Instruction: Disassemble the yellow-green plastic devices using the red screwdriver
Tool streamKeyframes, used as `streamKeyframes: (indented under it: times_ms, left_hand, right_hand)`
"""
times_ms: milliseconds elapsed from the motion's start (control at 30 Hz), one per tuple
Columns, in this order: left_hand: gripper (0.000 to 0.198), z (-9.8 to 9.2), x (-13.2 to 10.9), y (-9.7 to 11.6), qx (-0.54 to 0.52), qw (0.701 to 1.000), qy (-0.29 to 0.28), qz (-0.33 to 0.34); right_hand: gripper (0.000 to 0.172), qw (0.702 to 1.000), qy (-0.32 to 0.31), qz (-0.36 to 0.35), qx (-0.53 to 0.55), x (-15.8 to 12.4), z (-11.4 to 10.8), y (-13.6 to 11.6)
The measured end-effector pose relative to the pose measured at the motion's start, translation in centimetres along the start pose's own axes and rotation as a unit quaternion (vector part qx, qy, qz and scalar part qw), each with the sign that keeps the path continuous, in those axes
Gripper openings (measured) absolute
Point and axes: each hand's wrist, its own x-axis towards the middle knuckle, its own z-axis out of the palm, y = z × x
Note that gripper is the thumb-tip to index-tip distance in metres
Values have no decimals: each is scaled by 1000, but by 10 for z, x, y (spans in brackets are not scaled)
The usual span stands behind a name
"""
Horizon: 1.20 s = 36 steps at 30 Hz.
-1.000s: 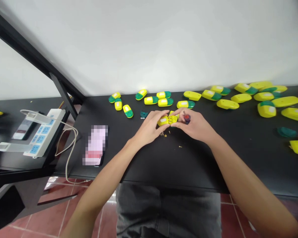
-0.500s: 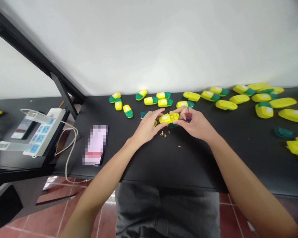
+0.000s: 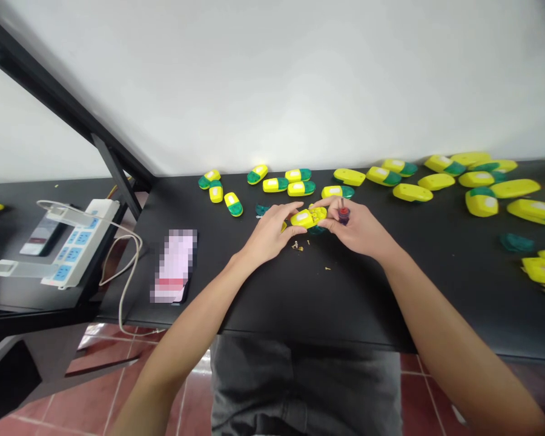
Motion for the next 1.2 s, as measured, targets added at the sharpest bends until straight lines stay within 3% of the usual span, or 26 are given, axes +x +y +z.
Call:
streamKeyframes:
  times_ms: [333,800,1200]
  left_hand:
    - [45,0,-2,1,43,998,-41,13]
    - [51,-2,-2,2,4,1000,-14,9]
    - [56,1,-1,1,-99,995,3,-7]
  right_hand:
    - [33,998,-58,13,-14,-2,-2,6]
    - [39,1000,-22,-5,7,-3,0,2]
    - [56,999,0,-12,47,-3,5,-6]
